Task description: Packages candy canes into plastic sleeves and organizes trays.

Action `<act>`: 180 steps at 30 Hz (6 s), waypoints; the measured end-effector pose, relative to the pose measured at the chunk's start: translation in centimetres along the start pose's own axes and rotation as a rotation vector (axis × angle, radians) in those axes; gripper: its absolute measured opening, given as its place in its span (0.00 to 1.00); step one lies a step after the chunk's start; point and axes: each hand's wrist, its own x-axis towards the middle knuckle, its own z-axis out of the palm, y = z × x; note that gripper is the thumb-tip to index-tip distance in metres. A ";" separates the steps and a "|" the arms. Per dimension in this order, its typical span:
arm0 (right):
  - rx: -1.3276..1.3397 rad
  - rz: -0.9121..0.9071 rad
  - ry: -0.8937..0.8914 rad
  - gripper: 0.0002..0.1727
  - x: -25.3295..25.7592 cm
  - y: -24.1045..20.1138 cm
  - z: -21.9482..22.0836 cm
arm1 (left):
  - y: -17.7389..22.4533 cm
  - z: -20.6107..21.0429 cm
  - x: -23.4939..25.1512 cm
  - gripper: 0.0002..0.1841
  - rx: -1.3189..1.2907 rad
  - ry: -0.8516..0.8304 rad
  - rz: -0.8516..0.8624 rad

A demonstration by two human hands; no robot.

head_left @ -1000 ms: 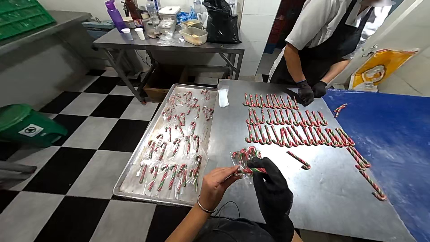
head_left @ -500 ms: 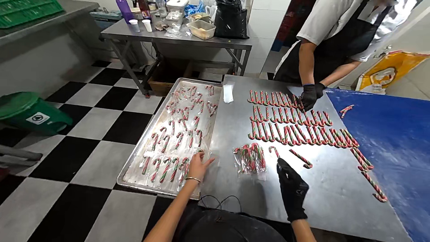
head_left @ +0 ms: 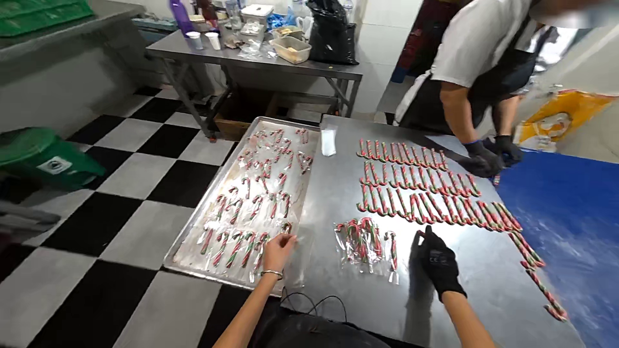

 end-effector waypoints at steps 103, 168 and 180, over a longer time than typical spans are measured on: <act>0.056 -0.139 -0.308 0.44 29.9 -49.1 21.4 | -0.3 -5.5 47.9 0.50 0.729 -0.196 0.315; 0.019 -0.014 -0.378 0.25 13.6 -49.4 14.6 | -5.0 -4.1 30.8 0.18 0.511 -0.034 0.602; 0.032 -0.104 -0.234 0.35 13.4 -47.9 17.3 | -6.5 -9.8 30.9 0.31 0.685 0.141 0.351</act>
